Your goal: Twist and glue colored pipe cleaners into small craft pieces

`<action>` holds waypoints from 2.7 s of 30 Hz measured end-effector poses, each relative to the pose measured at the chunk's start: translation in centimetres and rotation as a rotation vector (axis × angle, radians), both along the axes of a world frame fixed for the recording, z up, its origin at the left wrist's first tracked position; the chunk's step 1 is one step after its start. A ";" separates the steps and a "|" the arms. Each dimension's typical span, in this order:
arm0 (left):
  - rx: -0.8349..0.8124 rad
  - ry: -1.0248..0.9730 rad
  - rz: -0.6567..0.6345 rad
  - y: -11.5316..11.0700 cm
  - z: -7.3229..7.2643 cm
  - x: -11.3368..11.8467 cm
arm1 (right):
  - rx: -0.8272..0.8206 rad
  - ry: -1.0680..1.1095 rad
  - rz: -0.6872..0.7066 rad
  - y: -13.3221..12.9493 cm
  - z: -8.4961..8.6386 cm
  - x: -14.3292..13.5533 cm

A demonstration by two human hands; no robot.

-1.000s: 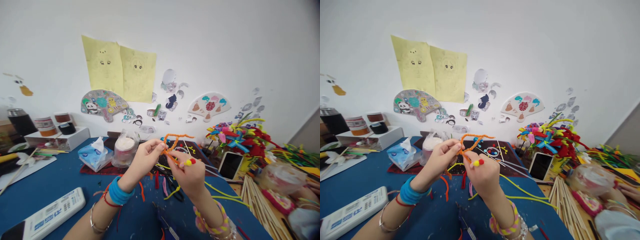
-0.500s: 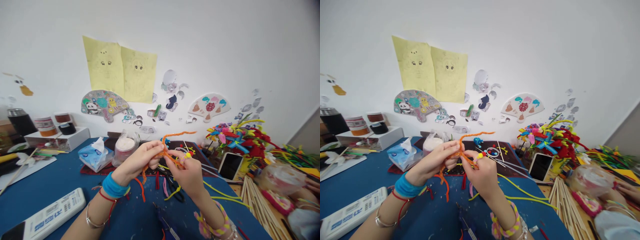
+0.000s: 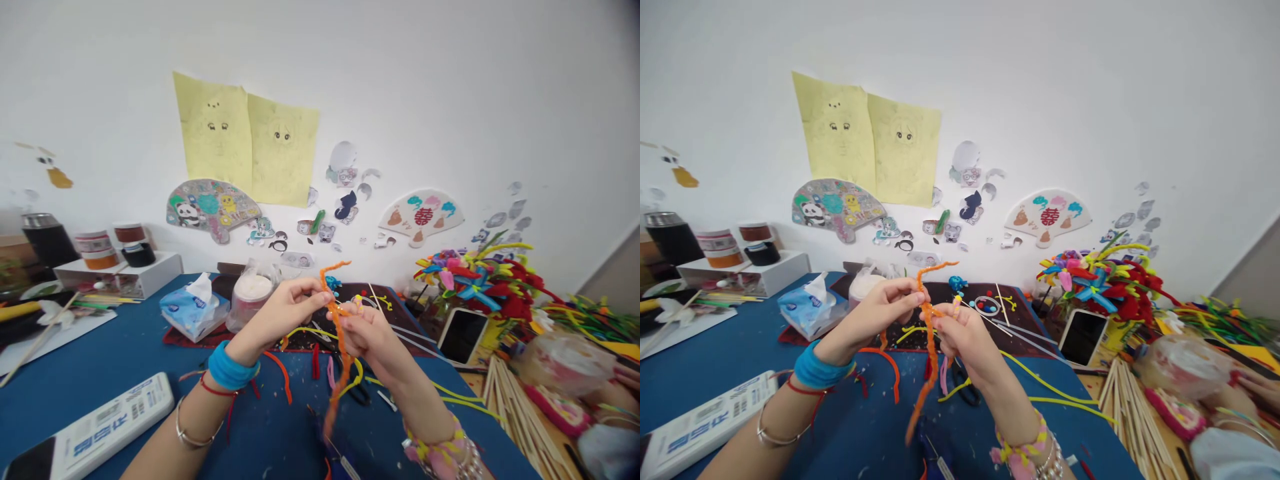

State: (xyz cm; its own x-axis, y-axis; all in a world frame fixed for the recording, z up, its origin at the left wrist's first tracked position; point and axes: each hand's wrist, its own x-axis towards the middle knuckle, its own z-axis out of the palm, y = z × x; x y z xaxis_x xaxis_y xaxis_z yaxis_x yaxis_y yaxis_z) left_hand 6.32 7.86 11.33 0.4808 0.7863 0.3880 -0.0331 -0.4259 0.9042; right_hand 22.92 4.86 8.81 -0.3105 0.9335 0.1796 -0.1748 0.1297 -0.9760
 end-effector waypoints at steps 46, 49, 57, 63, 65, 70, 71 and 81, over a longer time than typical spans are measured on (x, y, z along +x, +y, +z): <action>1.336 0.593 0.369 1.9 -4.3 0.6 | -0.296 0.295 -0.141 -0.3 0.4 -0.3; 1.247 0.534 0.394 2.4 -5.9 1.2 | -0.270 0.333 -0.188 0.1 -0.1 -0.5; 0.413 -0.229 0.325 -0.8 -6.4 5.0 | -0.056 0.422 -0.264 -0.4 -0.3 -1.3; -0.460 -0.735 -0.043 -3.8 -3.7 6.7 | 0.122 0.439 -0.359 -1.0 0.0 -1.3; -0.524 -0.760 -0.112 -4.2 -3.2 6.6 | 0.176 0.430 -0.385 -1.1 -0.1 -1.3; -0.587 -0.724 -0.157 -4.3 -2.7 6.1 | 0.341 0.348 -0.402 -0.9 -0.7 -0.8; -0.592 -0.705 -0.153 -4.3 -2.6 6.0 | 0.418 0.303 -0.395 -0.9 -0.8 -0.6; -0.479 -0.431 0.008 -4.5 -0.3 3.1 | 1.162 -0.781 -0.383 -2.7 0.3 2.7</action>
State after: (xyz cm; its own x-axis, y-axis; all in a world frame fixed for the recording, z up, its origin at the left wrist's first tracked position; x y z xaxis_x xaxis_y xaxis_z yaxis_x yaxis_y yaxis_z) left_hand 9.42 3.40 11.01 0.3537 0.9233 0.1499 -0.4340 0.0200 0.9007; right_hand 25.58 2.16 9.10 -0.4515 0.4280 0.7829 0.5681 0.8145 -0.1177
